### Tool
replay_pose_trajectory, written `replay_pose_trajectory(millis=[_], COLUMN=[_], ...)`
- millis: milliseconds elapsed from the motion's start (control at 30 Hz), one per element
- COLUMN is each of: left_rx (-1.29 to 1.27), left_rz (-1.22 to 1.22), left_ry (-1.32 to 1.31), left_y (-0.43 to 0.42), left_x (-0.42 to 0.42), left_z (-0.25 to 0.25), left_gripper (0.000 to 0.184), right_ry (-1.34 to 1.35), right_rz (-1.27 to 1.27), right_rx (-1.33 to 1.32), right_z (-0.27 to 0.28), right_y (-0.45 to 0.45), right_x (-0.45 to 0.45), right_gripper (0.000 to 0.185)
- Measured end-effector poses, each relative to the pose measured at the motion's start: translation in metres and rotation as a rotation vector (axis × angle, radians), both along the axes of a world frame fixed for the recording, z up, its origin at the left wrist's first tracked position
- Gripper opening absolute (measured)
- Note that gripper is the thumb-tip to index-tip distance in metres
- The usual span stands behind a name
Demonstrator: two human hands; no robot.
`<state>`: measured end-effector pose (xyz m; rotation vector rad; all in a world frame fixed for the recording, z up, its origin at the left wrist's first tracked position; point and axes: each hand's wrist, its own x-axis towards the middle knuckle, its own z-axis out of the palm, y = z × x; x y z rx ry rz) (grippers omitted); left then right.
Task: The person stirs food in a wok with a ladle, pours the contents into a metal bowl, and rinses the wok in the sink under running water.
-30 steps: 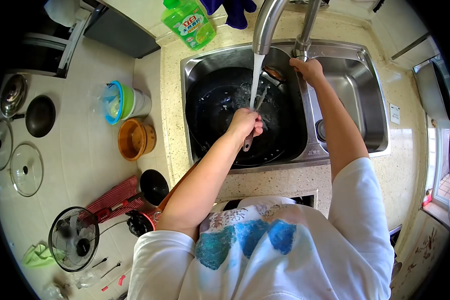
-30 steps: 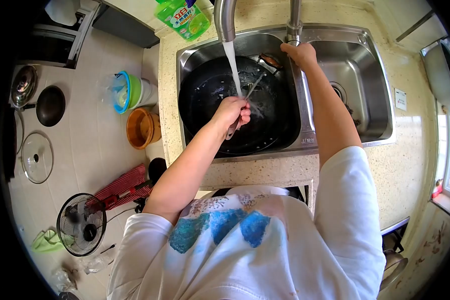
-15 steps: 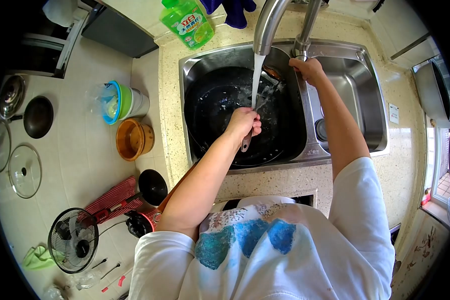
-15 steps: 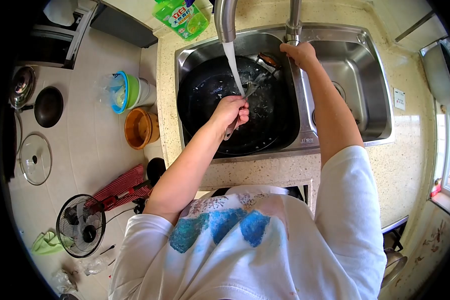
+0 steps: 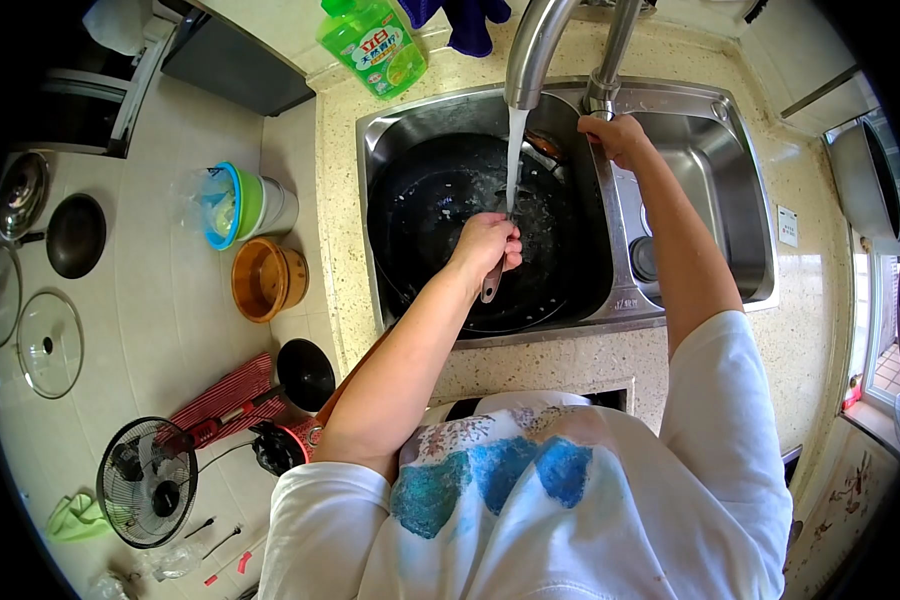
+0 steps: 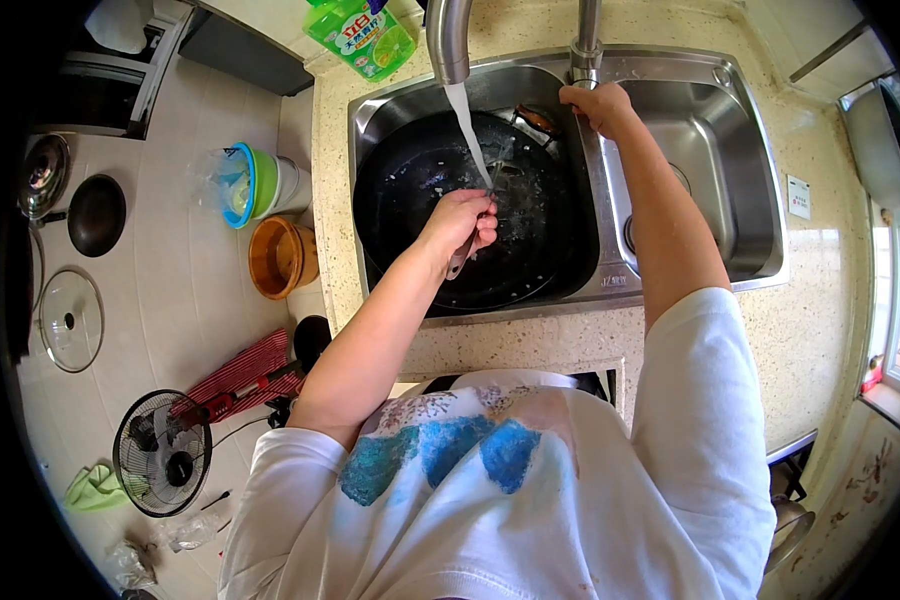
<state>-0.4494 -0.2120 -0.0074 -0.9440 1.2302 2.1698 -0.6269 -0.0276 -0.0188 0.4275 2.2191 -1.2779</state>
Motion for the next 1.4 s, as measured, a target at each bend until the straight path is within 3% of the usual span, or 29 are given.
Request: replay_pose_trajectory(millis=[300,367,400,467,533,633,733,867,933,1033,1100,1167,1233,1400], left_rx=[-0.005,-0.015,-0.005,-0.029,-0.027,-0.046,-0.069,-0.068,-0.067,-0.024,-0.087,-0.150,-0.171,-0.160], left_rz=[0.000,-0.019,-0.022,-0.050,-0.069,-0.100,-0.106,-0.067,-0.022,0.029,0.062,0.024,0.014,-0.004], left_ry=[0.001,0.005,0.001,-0.008,-0.011,-0.016,0.017,0.052,0.071,0.123,0.130,0.166,0.187,0.191], left_y=[-0.003,-0.005,-0.006,-0.005,-0.003,0.000,0.000,-0.002,-0.003,-0.005,-0.004,-0.003,-0.003,-0.006], left_x=[0.003,0.004,0.006,0.007,0.008,0.009,0.008,0.009,0.008,0.008,0.008,0.007,0.006,0.007], left_z=[0.005,0.003,0.003,0.003,0.002,0.002,0.008,0.007,0.008,0.010,0.009,0.012,0.016,0.018], left_gripper=[0.009,0.010,0.010,0.011,0.011,0.013,0.015,0.016,0.018,0.010,0.010,0.014,0.021,0.019], right_ry=[0.072,0.267,0.288,0.212,0.112,0.360,0.214,-0.116,-0.103,0.350,0.351,0.576,0.757,0.823], right_rz=[0.158,0.267,0.479,0.687,0.674,0.608,0.601,0.823,0.835,0.510,0.463,0.359,0.410,0.227], right_rx=[-0.023,-0.013,0.030,0.198,0.325,0.595,0.829,0.790,0.800,0.856,0.717,0.470,0.256,0.018], right_z=[0.009,-0.014,-0.055,-0.088,-0.087,-0.106,-0.131,-0.137,-0.127,-0.088,-0.035,0.013,0.045,0.117], right_y=[0.040,0.087,0.124,0.155,0.160,0.170,0.190,0.195,0.189,0.163,0.130,0.102,0.079,0.033], right_x=[0.022,0.030,0.033,0.049,0.075,0.093,0.096,0.094,0.088,0.089,0.083,0.092,0.092,0.070], right_gripper=[0.041,0.039,0.037,0.031,0.029,0.029,0.033,0.029,0.027,0.022,0.020,0.019,0.019,0.017])
